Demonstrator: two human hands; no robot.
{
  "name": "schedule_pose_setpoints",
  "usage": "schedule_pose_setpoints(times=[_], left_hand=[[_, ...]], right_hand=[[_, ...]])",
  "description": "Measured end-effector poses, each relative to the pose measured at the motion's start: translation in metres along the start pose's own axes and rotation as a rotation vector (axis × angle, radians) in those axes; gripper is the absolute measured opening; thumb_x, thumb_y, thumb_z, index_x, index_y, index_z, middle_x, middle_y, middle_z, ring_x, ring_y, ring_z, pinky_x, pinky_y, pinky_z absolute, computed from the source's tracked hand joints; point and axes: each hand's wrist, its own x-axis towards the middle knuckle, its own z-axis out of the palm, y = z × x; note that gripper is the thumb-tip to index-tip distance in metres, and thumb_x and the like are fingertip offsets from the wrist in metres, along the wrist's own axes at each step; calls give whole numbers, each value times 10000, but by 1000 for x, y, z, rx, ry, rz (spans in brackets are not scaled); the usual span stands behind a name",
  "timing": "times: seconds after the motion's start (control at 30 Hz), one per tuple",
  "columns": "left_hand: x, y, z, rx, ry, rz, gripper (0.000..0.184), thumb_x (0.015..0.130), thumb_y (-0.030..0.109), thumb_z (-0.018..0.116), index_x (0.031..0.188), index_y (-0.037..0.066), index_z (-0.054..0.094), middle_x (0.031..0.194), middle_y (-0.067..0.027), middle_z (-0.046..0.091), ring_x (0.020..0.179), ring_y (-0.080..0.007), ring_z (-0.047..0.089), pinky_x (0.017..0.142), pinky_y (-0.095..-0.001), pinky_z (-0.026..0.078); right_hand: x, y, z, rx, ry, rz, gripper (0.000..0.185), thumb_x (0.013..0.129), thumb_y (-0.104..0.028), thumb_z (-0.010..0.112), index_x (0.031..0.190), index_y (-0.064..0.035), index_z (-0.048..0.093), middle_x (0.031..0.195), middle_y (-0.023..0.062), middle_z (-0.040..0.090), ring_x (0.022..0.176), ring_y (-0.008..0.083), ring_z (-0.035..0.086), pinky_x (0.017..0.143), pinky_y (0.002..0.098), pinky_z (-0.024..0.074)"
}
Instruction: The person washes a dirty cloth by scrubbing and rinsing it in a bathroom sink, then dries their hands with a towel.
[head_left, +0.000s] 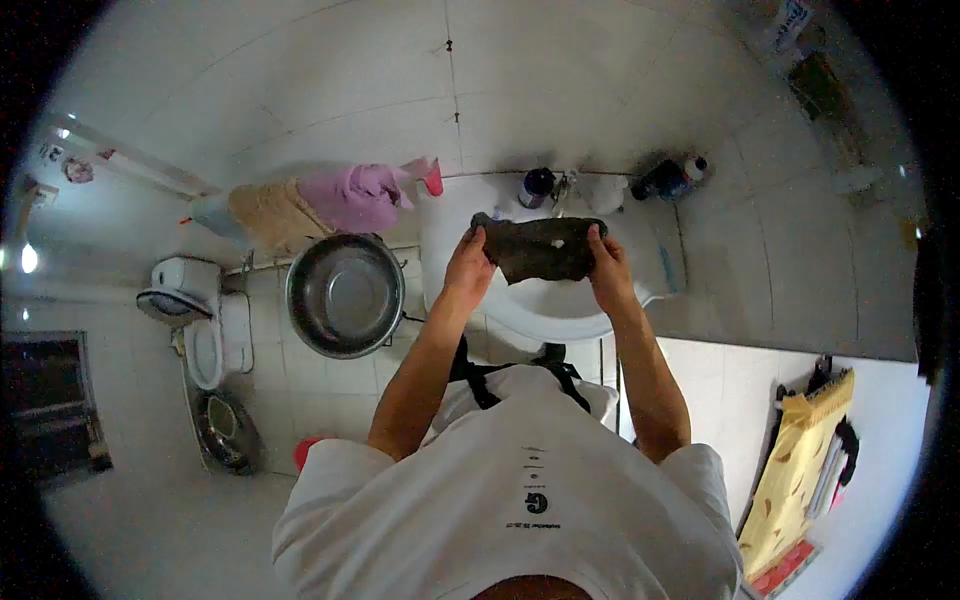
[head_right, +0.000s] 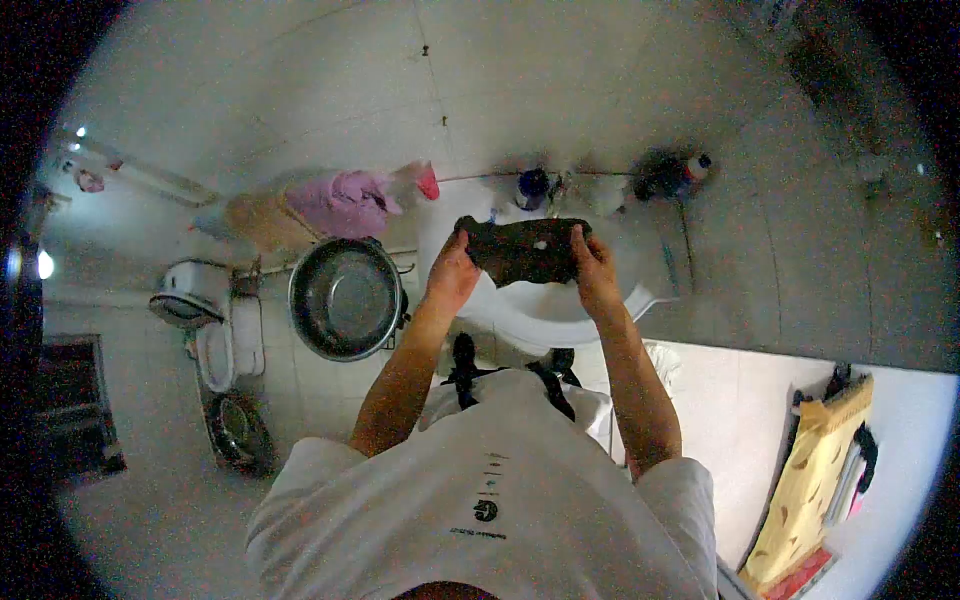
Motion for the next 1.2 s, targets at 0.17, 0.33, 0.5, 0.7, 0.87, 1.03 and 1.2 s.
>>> schedule_pose_setpoints(times=[0.17, 0.33, 0.5, 0.7, 0.87, 1.03, 1.2], left_hand=[[12, 5, 50, -28, -133, 100, 377, 991, 265, 531, 1322, 89, 493, 1333, -98, 542, 1261, -265, 485, 1087, -440, 353], [15, 10, 83, 280, 51, 220, 256, 973, 197, 579, 1191, 64, 584, 1163, -45, 616, 1104, -173, 562, 980, -342, 426], [11, 25, 101, 691, 83, 294, 149, 927, 144, 640, 1038, 48, 618, 984, 5, 626, 950, -109, 559, 874, -270, 428], [19, 33, 100, 719, 128, 379, 194, 874, 96, 692, 1041, 49, 606, 971, -7, 624, 900, -123, 573, 815, -272, 442], [22, 30, 94, 700, 156, 395, 266, 847, 79, 716, 1080, 40, 592, 977, -18, 628, 913, -134, 581, 817, -272, 449], [40, 26, 49, 961, 233, 277, 445, 809, 131, 768, 1202, 62, 573, 1092, -42, 612, 1003, -154, 562, 796, -289, 449], [34, 16, 40, 1015, 319, 256, 375, 810, 115, 760, 1130, 33, 581, 999, -81, 650, 904, -178, 609, 793, -301, 476]], right_hand=[[2, -53, -2, -129, -59, 54, 404, 953, -389, 610, 1091, -9, 627, 959, 39, 636, 853, 129, 581, 764, 268, 480], [27, -42, -35, -5, -130, 1, 431, 914, -348, 664, 1129, 22, 617, 1003, 56, 663, 875, 132, 601, 761, 275, 484], [41, -29, -55, -245, -288, -65, 275, 938, -202, 628, 1123, 1, 627, 1028, 55, 661, 946, 115, 584, 823, 267, 465], [31, -28, -58, -291, -193, -113, 270, 948, -206, 598, 1136, -15, 631, 1033, 70, 667, 880, 156, 613, 746, 294, 509], [16, -34, -49, -271, -158, -163, 272, 962, -223, 599, 1147, -23, 588, 1030, 35, 626, 940, 129, 556, 866, 275, 433], [11, -35, -40, -387, -132, -326, 267, 968, -246, 601, 1114, -27, 561, 964, 30, 593, 888, 112, 524, 817, 253, 440], [5, -39, -28, -415, -179, -306, 221, 961, -228, 612, 1016, -23, 547, 889, 28, 584, 833, 105, 542, 741, 246, 464]])
